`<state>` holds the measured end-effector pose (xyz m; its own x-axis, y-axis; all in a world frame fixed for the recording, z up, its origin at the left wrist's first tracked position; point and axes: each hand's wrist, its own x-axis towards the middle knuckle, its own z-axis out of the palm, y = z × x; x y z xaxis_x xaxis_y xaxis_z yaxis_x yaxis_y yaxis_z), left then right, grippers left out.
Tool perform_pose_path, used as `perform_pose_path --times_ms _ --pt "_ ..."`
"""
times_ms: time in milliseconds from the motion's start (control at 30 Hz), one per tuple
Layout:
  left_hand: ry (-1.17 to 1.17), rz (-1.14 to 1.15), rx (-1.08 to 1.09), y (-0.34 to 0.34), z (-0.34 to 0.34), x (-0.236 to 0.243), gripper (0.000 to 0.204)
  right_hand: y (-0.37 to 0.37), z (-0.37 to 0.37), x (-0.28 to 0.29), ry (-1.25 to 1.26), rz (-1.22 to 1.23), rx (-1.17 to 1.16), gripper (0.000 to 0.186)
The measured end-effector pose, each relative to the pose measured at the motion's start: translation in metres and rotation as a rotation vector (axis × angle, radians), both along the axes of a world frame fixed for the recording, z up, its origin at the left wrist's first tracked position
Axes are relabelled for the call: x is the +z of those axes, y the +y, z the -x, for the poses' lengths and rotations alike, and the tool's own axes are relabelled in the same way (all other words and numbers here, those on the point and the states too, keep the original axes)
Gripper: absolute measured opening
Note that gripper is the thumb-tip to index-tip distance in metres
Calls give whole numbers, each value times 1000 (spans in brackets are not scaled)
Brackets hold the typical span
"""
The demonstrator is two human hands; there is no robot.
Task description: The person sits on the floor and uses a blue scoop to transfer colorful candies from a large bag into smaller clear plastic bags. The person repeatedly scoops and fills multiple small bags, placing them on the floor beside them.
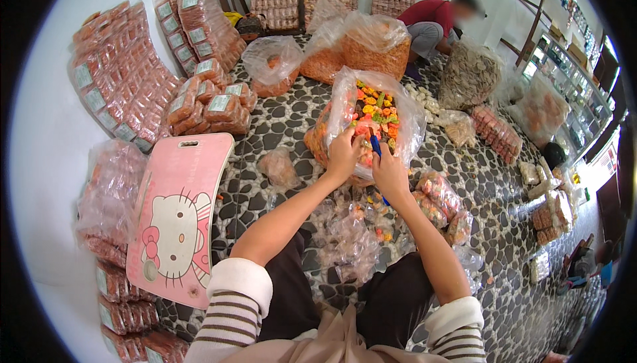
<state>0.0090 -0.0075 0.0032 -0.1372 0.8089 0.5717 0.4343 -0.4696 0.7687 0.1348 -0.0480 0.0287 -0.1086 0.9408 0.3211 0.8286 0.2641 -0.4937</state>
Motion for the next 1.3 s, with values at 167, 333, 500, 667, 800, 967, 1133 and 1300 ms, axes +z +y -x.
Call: perform_pose_path --times_ms 167,333,500,667,800,967,1133,1300 --pt "23 48 104 5 5 0 23 -5 -3 -5 -109 -122 74 15" --pt "48 154 135 12 7 -3 28 -5 -19 -9 -339 -221 135 16" --pt "-175 236 152 24 17 -2 29 1 -48 -25 -470 4 87 19" --pt "-342 277 13 34 27 -11 33 21 -70 -45 -108 62 -45 22" --pt "-395 363 -78 35 7 -30 35 47 -53 -45 482 97 -2 34" --pt "-462 393 -145 35 -12 -32 37 71 -27 -25 223 14 -19 36" --pt "-307 251 -154 36 -17 -35 34 72 -13 -31 376 -95 2 23" --pt "-161 255 0 47 -26 -51 29 75 -21 -37 150 -374 -116 19"
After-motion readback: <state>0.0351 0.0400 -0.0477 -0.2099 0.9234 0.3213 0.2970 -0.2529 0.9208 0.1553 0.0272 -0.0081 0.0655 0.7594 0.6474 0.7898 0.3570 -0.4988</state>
